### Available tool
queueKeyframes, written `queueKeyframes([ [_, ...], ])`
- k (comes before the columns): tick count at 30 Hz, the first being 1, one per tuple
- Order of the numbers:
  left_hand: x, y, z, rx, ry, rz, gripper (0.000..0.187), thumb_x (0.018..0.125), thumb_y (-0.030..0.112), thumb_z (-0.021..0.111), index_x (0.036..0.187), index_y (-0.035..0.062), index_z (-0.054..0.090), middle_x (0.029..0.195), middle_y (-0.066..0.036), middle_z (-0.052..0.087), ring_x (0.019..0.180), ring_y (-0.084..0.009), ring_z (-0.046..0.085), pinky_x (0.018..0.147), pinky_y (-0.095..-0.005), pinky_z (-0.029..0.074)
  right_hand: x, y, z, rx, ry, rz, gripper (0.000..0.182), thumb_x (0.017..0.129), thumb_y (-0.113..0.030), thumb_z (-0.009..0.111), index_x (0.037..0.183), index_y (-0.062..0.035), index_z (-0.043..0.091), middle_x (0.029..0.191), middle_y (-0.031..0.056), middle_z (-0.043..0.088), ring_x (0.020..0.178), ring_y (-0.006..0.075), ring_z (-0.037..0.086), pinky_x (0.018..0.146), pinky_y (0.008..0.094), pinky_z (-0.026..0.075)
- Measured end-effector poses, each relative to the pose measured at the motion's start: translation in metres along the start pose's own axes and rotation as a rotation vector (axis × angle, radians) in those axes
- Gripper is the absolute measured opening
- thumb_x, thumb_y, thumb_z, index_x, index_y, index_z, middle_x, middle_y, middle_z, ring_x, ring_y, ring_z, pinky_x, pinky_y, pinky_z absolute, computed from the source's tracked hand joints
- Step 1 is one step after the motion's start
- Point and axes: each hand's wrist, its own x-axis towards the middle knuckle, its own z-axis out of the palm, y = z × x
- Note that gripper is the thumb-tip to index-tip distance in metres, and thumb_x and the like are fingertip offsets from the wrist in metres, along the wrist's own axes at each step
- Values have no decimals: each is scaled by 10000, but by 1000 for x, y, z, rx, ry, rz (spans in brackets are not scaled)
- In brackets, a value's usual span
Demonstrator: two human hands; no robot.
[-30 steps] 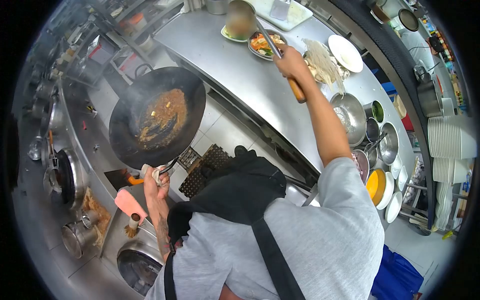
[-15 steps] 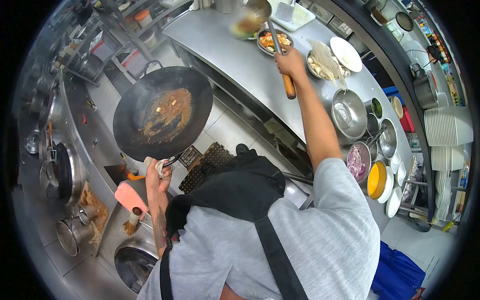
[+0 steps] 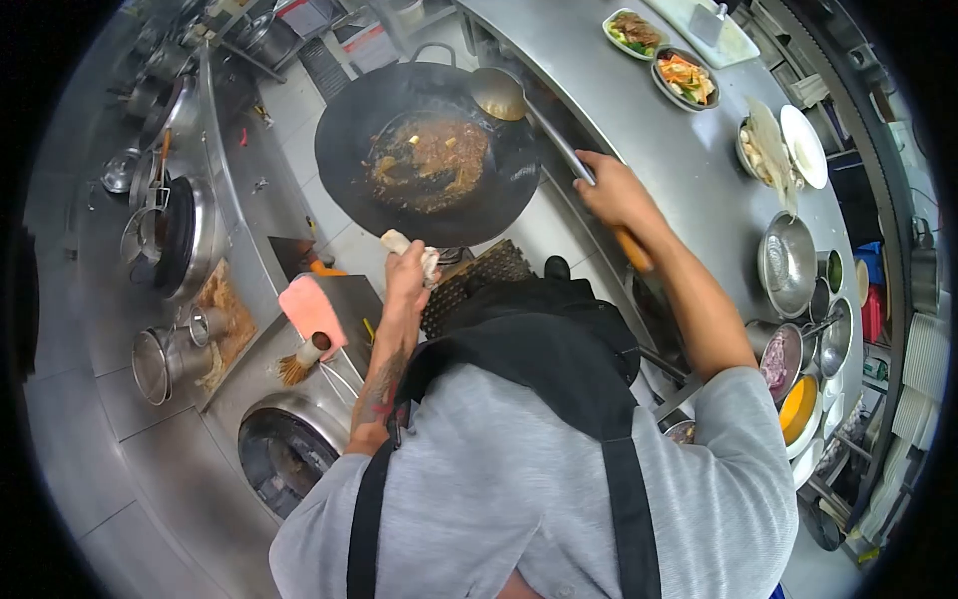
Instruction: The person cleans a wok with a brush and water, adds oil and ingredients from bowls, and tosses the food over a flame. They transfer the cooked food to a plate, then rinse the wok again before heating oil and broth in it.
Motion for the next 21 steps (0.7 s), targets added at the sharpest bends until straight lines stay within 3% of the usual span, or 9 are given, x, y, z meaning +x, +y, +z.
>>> queueKeyframes([
  [3,17,-32,1,-20,44,92,83,888,81,586,849,29,535,681,-57,588,487,-148,561,395,-289,440,8,-19,44,88,-100,140,507,892,-181,651,1357,-12,542,931,184,702,632,225,678,626,388,560],
  [4,19,-37,4,-18,81,164,75,881,65,589,832,42,536,674,-42,575,484,-138,554,397,-284,430,11,-20,62,297,-211,163,524,916,-167,638,1388,11,495,849,119,668,563,161,616,519,332,522],
  [6,28,-44,9,-4,84,162,104,871,52,595,785,56,536,660,-16,550,486,-121,539,407,-289,412,7,-25,92,795,-364,245,530,944,-134,614,1417,25,437,766,45,597,487,81,503,436,247,444],
  [8,40,-56,5,74,64,67,79,852,24,611,849,-2,536,727,-38,549,616,-129,566,500,-321,439,-10,-27,86,1007,-524,239,529,953,-120,602,1425,29,415,777,38,588,479,58,467,420,219,413],
  [10,47,-67,2,98,133,76,93,866,61,603,836,-7,547,711,-52,555,540,-145,547,452,-325,421,-31,-22,70,1319,-711,272,505,971,-97,572,1430,21,397,829,43,586,470,15,410,366,171,342],
  [12,16,-31,4,146,111,-151,137,890,116,595,884,-10,543,709,-73,567,499,-175,545,398,-317,419,-51,2,73,1511,-799,229,499,991,-89,524,1453,10,365,837,56,576,464,13,396,338,166,313],
  [14,16,-44,-14,28,109,-200,149,902,133,585,901,-6,532,707,-85,572,487,-184,542,377,-311,415,-63,16,78,1911,-1025,449,481,1000,-77,493,1455,2,358,838,66,561,458,20,387,324,171,304],
  [15,14,-51,-22,-94,102,-260,162,915,151,574,918,-2,520,705,-98,576,474,-193,539,355,-306,412,-63,13,84,1718,-913,396,517,1010,-148,516,1478,-20,338,877,62,557,476,10,403,338,153,319],
  [21,-8,-47,-83,-265,-55,-366,140,966,153,498,997,25,451,788,-146,608,552,-176,538,410,-260,391,-13,-55,85,1229,-735,425,403,962,-93,570,1334,19,464,842,72,581,501,31,415,383,176,335],
])
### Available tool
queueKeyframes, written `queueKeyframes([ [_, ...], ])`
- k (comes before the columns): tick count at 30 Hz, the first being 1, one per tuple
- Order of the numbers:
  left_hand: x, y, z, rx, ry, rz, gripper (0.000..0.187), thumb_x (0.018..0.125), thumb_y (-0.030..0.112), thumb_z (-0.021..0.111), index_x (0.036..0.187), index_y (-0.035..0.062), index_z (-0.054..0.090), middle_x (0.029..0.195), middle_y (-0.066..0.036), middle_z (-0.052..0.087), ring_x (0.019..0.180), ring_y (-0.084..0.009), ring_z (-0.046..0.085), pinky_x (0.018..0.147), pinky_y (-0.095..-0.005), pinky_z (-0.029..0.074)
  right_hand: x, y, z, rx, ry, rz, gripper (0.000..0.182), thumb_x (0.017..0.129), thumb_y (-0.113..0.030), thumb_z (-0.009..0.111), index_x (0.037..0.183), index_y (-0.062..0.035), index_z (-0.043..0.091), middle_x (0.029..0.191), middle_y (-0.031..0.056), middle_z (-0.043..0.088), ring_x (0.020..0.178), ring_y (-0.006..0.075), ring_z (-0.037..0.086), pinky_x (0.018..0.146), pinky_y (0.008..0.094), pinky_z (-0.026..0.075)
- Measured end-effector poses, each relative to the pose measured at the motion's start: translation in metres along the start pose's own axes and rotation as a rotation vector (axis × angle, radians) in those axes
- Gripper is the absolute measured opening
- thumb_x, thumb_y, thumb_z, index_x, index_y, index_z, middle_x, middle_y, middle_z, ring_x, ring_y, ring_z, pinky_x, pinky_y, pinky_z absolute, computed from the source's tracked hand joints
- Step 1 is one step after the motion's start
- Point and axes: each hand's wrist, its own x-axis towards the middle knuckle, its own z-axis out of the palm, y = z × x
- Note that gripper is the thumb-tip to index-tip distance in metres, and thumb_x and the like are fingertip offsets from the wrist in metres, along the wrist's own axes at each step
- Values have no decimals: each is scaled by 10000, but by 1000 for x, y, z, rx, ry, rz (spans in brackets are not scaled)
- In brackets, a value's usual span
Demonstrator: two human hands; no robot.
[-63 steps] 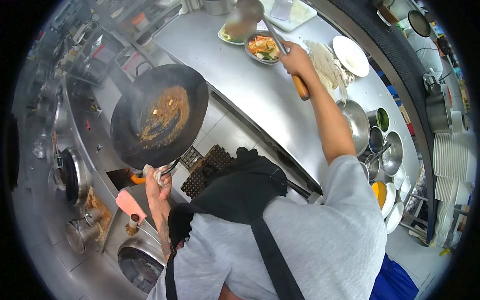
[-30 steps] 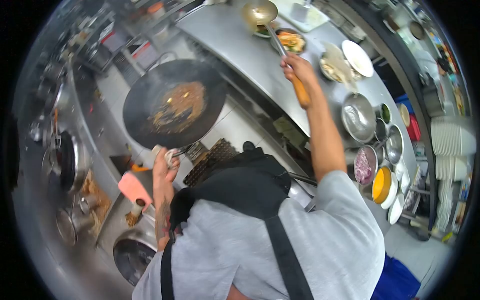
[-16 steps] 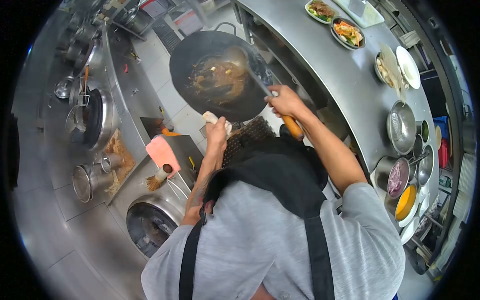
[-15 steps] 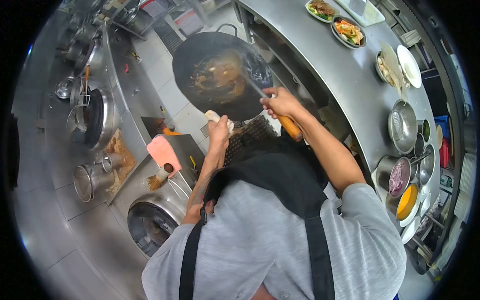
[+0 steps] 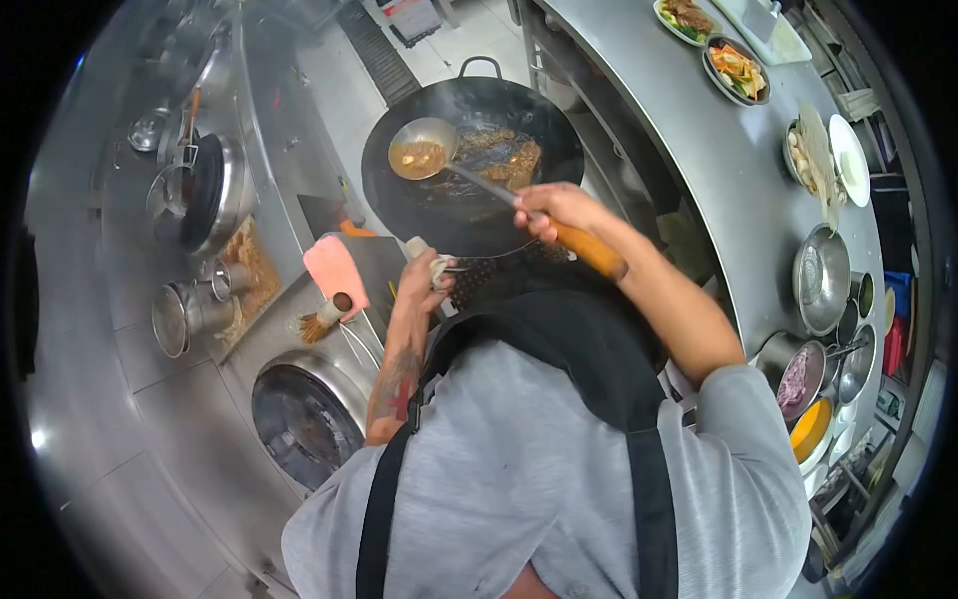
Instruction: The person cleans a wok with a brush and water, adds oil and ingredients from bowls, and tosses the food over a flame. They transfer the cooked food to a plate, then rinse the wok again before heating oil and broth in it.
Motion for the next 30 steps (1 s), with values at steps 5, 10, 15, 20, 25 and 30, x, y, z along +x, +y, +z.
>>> queueKeyframes([
  [5,-33,19,11,-13,25,131,72,949,105,504,962,42,472,776,-141,623,531,-168,543,394,-263,391,-52,-79,-29,-737,178,-145,539,933,-98,604,1433,-11,421,806,55,583,490,39,438,376,192,367],
  [10,-36,33,18,273,77,394,65,931,97,534,906,54,492,724,-80,622,507,-135,572,374,-261,427,-44,-84,-65,-1800,383,-737,494,906,-156,630,1352,28,526,944,233,701,663,222,699,584,396,550],
  [15,32,13,43,361,256,681,88,878,52,587,841,75,511,661,-14,550,483,-120,549,366,-284,415,5,-31,-30,-775,198,-147,437,946,-110,601,1347,33,508,776,86,635,532,113,568,446,282,471],
  [20,49,-12,62,311,367,623,83,868,81,598,871,50,521,696,-38,546,504,-136,531,437,-302,412,-22,8,-46,211,-405,-13,502,998,-96,523,1466,-20,356,821,64,534,472,32,434,345,164,337],
  [25,4,8,48,174,284,192,176,930,179,553,926,11,500,711,-111,598,464,-185,538,338,-273,399,-41,26,-51,377,-316,46,471,1010,-105,503,1457,-46,367,877,87,526,476,16,398,338,148,338],
  [30,-29,19,21,146,205,178,148,931,149,530,921,4,498,707,-137,616,450,-164,528,335,-249,384,-65,-29,-51,-281,53,-74,419,964,-99,571,1371,-29,497,812,59,586,483,41,457,366,194,374],
])
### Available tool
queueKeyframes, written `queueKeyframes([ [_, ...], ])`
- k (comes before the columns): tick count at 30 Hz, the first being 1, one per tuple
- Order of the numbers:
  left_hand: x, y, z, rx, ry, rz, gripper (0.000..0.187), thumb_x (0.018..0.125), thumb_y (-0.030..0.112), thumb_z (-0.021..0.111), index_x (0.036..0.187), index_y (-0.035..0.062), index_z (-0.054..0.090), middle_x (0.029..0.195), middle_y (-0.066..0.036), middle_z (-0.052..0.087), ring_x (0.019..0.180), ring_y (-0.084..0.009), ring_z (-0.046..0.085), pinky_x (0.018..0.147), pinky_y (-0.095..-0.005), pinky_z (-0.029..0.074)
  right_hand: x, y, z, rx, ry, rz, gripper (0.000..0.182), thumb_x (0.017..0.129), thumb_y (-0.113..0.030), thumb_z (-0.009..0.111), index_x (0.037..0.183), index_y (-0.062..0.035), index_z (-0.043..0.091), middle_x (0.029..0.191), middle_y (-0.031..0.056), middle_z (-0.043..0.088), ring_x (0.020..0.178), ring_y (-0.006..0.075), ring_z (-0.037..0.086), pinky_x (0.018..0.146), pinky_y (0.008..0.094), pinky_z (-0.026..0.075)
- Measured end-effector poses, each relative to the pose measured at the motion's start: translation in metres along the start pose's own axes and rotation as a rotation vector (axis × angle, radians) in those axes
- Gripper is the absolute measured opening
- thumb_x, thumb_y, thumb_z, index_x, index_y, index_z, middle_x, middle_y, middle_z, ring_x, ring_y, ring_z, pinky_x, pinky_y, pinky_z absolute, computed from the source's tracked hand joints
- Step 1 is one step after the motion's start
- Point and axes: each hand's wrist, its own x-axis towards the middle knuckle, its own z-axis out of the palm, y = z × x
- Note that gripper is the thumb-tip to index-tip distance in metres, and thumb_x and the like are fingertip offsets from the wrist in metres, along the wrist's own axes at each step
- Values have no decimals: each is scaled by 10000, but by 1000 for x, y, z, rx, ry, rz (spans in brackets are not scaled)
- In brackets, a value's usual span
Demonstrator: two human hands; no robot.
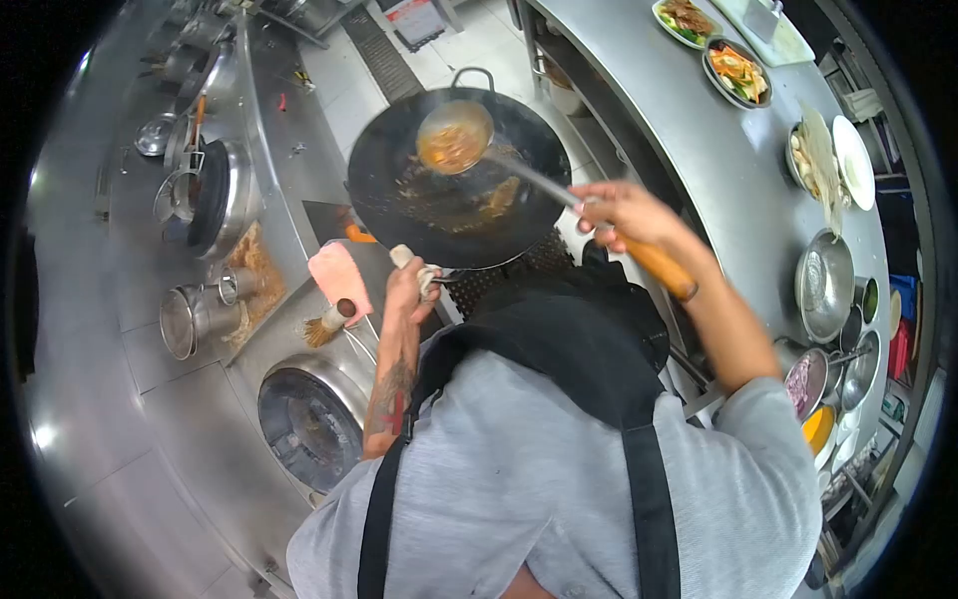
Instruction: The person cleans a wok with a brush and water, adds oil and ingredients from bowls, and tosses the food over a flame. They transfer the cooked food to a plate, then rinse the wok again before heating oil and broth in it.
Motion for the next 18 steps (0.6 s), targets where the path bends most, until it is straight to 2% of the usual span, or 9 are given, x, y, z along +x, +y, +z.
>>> queueKeyframes([
  [3,-31,29,13,192,-39,169,117,919,135,536,888,31,492,679,-80,602,439,-144,529,342,-261,402,-14,-43,-2,-938,236,-70,477,912,-113,604,1361,20,513,769,122,641,494,153,583,445,321,483],
  [4,-25,28,11,198,-37,170,117,919,135,536,888,31,492,679,-80,602,439,-144,529,342,-261,402,-18,-53,4,-1129,285,-145,469,898,-131,608,1332,34,536,723,166,646,521,221,633,536,376,529],
  [7,16,22,12,260,-10,501,105,890,74,581,850,74,484,653,-29,557,454,-117,527,360,-279,407,12,-34,-13,-1232,252,-315,467,904,-133,603,1333,36,533,717,162,649,533,226,640,577,372,541],
  [8,35,15,15,320,38,566,113,885,69,590,853,72,482,661,-21,548,467,-107,521,370,-273,405,2,-48,8,-1079,223,-55,465,906,-145,614,1327,36,540,771,156,657,560,206,640,549,360,534],
  [12,67,-2,52,390,223,614,130,846,74,628,844,61,499,707,-12,548,522,-105,520,423,-298,407,8,-2,-2,-58,-163,10,536,945,-138,621,1431,-10,436,786,37,594,462,49,471,377,225,378],
  [13,51,5,63,401,196,512,266,790,134,648,936,-36,505,780,-95,576,644,-174,552,560,-366,473,5,14,-9,66,-196,-25,497,961,-120,588,1421,4,443,789,40,588,436,42,456,351,203,357],
  [14,54,-1,64,351,194,461,236,803,122,639,922,-37,513,761,-99,578,594,-169,558,494,-362,451,-3,25,-15,288,-325,-60,494,980,-101,546,1441,6,407,794,45,586,414,38,442,331,173,337],
  [15,27,8,79,280,182,352,120,855,93,625,812,40,527,678,-28,548,502,-138,529,410,-311,403,-5,47,-24,523,-422,-62,507,996,-100,515,1469,-1,360,813,56,578,423,33,435,322,153,329],
  [18,15,8,69,121,87,109,205,918,198,571,816,21,551,634,-61,564,439,-158,513,339,-279,373,-13,64,-36,809,-537,1,522,1003,-118,516,1482,-9,340,840,66,569,437,31,426,330,160,335],
])
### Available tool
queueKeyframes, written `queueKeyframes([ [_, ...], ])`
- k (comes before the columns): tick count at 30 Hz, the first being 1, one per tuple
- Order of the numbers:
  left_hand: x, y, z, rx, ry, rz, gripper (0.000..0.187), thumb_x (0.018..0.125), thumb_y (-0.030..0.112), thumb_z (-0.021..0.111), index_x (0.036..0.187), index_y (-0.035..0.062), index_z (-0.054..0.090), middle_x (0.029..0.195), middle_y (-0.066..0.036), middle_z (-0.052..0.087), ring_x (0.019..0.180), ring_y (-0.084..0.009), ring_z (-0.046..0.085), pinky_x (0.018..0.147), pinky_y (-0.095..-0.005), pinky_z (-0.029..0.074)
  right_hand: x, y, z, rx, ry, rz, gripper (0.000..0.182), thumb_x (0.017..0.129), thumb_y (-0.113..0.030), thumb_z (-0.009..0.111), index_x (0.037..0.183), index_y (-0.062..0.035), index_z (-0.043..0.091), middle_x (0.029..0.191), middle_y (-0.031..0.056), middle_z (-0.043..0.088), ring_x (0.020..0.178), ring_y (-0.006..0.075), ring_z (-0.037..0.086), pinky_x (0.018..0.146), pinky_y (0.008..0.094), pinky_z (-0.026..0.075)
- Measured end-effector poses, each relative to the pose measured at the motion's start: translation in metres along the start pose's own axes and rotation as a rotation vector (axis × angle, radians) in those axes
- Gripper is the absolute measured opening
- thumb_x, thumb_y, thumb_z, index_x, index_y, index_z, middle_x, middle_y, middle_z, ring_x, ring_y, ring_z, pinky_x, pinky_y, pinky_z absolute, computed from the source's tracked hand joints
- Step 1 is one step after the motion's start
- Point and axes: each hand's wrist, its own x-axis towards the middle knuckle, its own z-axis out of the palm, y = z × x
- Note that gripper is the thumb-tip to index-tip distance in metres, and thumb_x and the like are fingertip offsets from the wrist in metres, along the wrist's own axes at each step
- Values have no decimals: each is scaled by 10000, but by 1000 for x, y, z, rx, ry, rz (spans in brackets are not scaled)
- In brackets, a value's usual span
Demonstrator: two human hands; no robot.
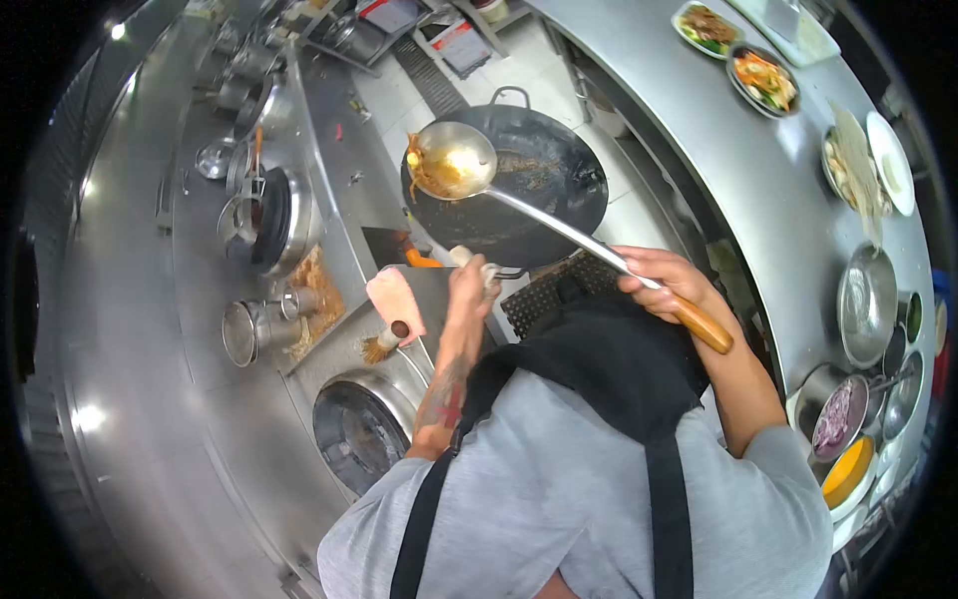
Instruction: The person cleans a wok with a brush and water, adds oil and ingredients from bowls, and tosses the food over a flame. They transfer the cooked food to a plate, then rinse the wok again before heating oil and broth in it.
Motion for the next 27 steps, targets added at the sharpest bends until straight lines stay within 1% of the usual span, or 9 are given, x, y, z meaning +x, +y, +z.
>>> queueKeyframes([
  [2,-17,13,-4,-27,-36,-101,307,973,278,522,836,8,571,591,-74,554,387,-147,475,295,-247,339,2,-8,16,-207,112,-45,481,997,-112,531,1447,-15,389,864,70,561,461,27,420,342,166,342],
  [8,-42,34,6,-393,-355,-247,199,1000,241,468,937,56,504,724,-135,620,473,-145,534,366,-240,390,-61,-79,50,-677,535,-223,490,961,-112,591,1415,-16,431,808,31,568,453,35,434,353,182,355],
  [14,-29,63,97,-319,-365,5,246,1010,232,439,933,11,511,749,-137,608,503,-158,510,383,-253,385,-120,-152,72,-1346,1021,-618,531,946,-164,611,1439,-40,457,755,41,596,476,75,499,383,248,406],
  [15,-24,70,111,-306,-392,48,257,1012,234,440,934,0,514,749,-133,606,503,-157,506,383,-255,380,-121,-162,72,-1556,1145,-619,519,940,-177,603,1431,-62,482,719,54,612,483,103,538,417,293,455],
  [17,-19,86,143,-324,-362,86,282,1004,221,441,892,-23,527,735,-124,597,497,-155,495,386,-261,373,-125,-184,72,-1723,1317,-564,508,907,-188,603,1390,-55,520,825,228,688,642,275,690,615,410,554],
  [18,-20,96,156,-307,-404,90,277,1002,217,442,893,-24,525,731,-123,594,498,-154,494,386,-262,373,-128,-195,64,-1719,1321,-566,508,907,-188,603,1390,-55,520,825,228,688,642,275,690,615,410,554],
  [20,-16,109,179,-279,-430,110,270,996,241,451,903,-1,525,716,-111,582,501,-142,481,384,-250,358,-132,-215,45,-1900,1379,-615,517,879,-186,586,1373,-43,532,922,296,684,822,391,697,786,458,541],
  [23,2,122,198,-260,-493,78,300,999,274,467,907,-6,525,717,-104,566,500,-133,469,381,-230,338,-137,-234,37,-1860,1391,-574,524,859,-169,567,1366,-40,537,971,322,669,933,440,664,879,481,507],
  [27,-8,140,224,-325,-433,122,313,1001,260,495,881,-28,523,764,-121,555,504,-133,462,382,-221,324,-143,-246,31,-1916,1403,-592,520,856,-147,549,1365,-43,537,975,328,663,919,441,665,872,491,507],
])
